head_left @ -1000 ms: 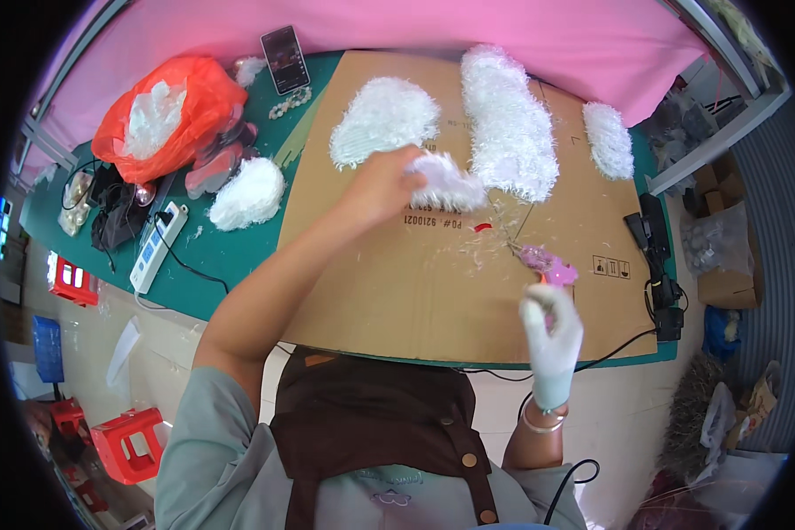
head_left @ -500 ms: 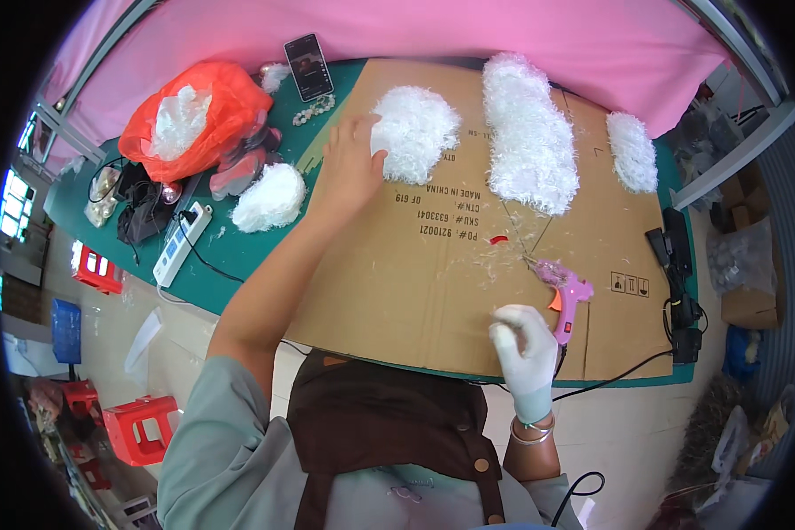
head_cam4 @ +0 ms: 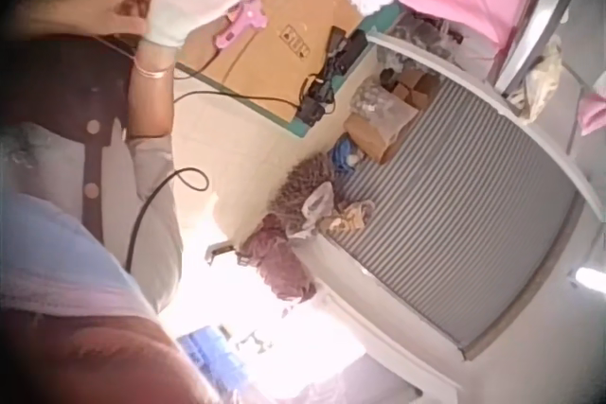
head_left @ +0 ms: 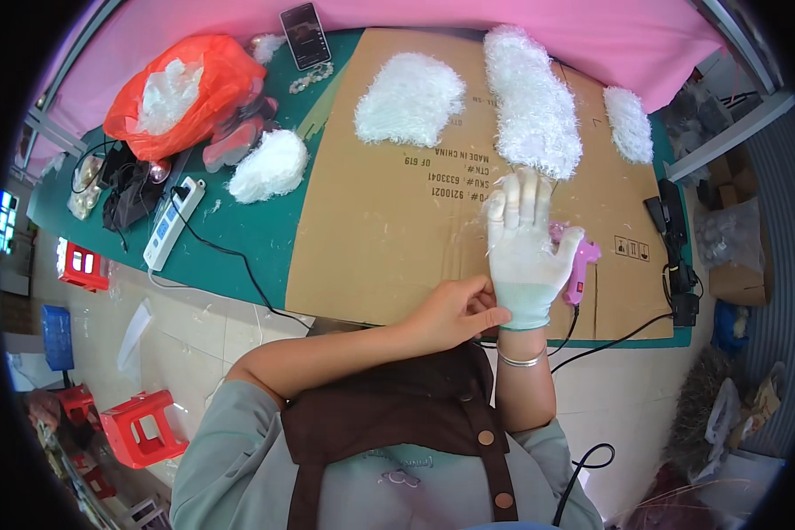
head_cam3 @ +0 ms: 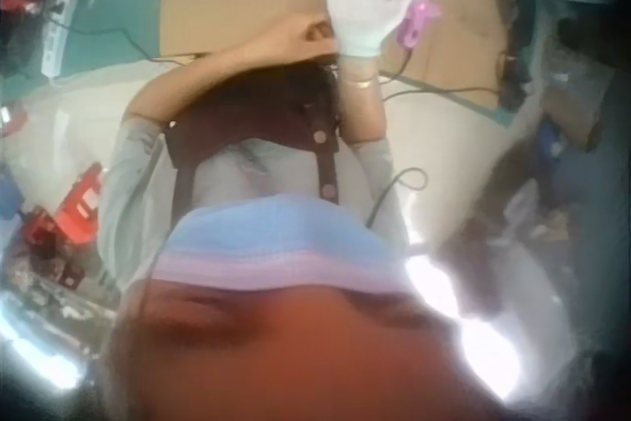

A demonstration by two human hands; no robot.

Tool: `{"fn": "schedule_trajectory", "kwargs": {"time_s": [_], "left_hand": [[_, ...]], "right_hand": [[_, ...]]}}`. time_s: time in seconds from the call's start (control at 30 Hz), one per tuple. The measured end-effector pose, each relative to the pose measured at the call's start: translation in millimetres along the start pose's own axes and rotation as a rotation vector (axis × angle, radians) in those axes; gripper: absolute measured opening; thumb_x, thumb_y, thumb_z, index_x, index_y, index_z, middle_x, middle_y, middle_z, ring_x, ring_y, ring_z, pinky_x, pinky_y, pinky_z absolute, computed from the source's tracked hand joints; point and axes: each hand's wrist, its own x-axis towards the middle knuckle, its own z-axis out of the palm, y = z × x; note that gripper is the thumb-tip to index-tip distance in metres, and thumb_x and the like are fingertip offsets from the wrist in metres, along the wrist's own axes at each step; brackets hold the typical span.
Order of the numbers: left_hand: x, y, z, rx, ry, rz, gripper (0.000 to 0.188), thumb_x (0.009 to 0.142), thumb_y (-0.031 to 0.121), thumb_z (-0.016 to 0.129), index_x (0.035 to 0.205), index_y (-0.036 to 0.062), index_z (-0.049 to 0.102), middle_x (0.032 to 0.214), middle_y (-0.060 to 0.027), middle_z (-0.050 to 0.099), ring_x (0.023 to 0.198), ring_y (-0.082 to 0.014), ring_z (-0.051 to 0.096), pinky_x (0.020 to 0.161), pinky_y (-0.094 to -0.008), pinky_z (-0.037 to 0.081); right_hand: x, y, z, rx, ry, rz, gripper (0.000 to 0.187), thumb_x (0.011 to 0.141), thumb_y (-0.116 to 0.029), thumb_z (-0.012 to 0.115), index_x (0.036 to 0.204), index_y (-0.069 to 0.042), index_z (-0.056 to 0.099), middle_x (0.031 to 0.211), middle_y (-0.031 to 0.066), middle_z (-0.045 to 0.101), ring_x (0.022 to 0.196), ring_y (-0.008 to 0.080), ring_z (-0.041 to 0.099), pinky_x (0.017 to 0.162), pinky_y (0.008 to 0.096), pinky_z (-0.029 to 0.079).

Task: The person assembles craft items by applying hot glue to white faux fur patches with a glue gun and pressing the pieces together by hand.

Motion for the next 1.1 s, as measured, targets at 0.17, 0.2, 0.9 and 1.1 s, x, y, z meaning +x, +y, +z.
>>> {"fn": "schedule_trajectory", "kwargs": {"time_s": [0.17,0.2,0.9,1.1], "left_hand": [[-2,-3,5,-0.382,0.004,-0.177,0.016,0.103,0.016,0.065,0.102,0.0009,0.059,0.088,-0.0016,0.065,0.083,-0.0085,0.066,0.073,-0.0258,0.058],[-1,-6,6,-0.384,0.006,-0.175,0.016,0.103,0.016,0.065,0.102,0.0009,0.059,0.088,-0.0016,0.065,0.083,-0.0085,0.066,0.073,-0.0258,0.058],[32,22,47,0.107,0.052,0.789,0.011,0.095,0.008,0.064,0.104,0.004,0.058,0.094,-0.0095,0.061,0.074,-0.0277,0.058,0.067,-0.0366,0.05],[21,17,56,0.144,-0.161,0.515,0.019,0.099,0.019,0.064,0.099,0.0049,0.051,0.08,-0.0121,0.06,0.072,-0.0351,0.061,0.068,-0.0432,0.049]], "right_hand": [[4,-3,15,0.061,-0.005,-0.115,0.08,0.102,-0.061,0.045,0.154,-0.002,0.035,0.164,0.0137,0.033,0.154,0.0305,0.026,0.126,0.0503,0.023],[5,-4,19,0.058,-0.006,-0.112,0.08,0.102,-0.061,0.045,0.154,-0.002,0.035,0.164,0.0137,0.033,0.154,0.0305,0.026,0.126,0.0503,0.023],[-17,-80,29,-0.221,0.054,-0.565,0.043,0.102,-0.036,0.054,0.126,0.0,0.059,0.129,0.0186,0.063,0.115,0.0334,0.058,0.104,0.0487,0.045],[-8,-66,39,-0.153,0.003,-0.307,0.051,0.101,-0.037,0.056,0.138,-0.001,0.053,0.151,0.0191,0.049,0.142,0.0382,0.042,0.12,0.0553,0.031]]}}
